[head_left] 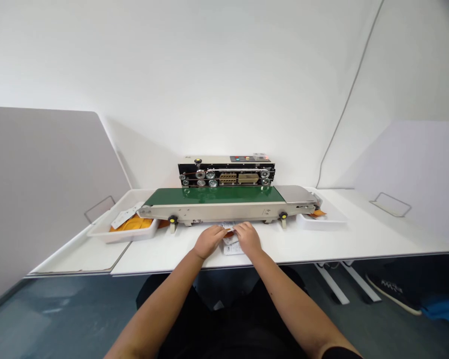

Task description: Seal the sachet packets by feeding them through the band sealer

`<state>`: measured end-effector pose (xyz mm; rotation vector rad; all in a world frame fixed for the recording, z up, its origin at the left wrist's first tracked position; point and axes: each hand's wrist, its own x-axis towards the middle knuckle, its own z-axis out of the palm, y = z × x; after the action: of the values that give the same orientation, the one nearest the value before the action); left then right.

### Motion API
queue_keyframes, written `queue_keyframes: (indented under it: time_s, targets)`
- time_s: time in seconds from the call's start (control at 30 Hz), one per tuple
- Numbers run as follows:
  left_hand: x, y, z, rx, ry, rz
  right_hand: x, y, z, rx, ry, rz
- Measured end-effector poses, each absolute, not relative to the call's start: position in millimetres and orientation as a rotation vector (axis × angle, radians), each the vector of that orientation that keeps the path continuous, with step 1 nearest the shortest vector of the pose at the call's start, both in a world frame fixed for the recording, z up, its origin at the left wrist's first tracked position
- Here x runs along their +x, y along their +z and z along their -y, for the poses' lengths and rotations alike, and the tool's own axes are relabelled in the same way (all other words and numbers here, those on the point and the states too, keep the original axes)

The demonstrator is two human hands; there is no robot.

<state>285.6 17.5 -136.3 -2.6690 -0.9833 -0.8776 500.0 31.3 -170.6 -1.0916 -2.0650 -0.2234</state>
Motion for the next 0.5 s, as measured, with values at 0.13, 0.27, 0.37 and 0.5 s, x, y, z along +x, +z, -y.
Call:
queue_keyframes:
  time_s: [0.13,0.27,0.37,0.5]
  targets:
    - [283,-141,-18,-2.626,-0.838,0.982,499,-171,-32,-1.066,-0.243,2.059]
    - [281,-145,-21,-2.594,-0.875,1.011,500,-168,-28,-1.013,-0.244,1.993]
    - [279,-148,-24,-2.548,-0.984,1.104,509,-157,-25,-0.965,-0.230,1.849]
    - [278,-149,-28,-2.612,-0.977,1.248,543,-124,-37,-1.007,-0.103,1.568]
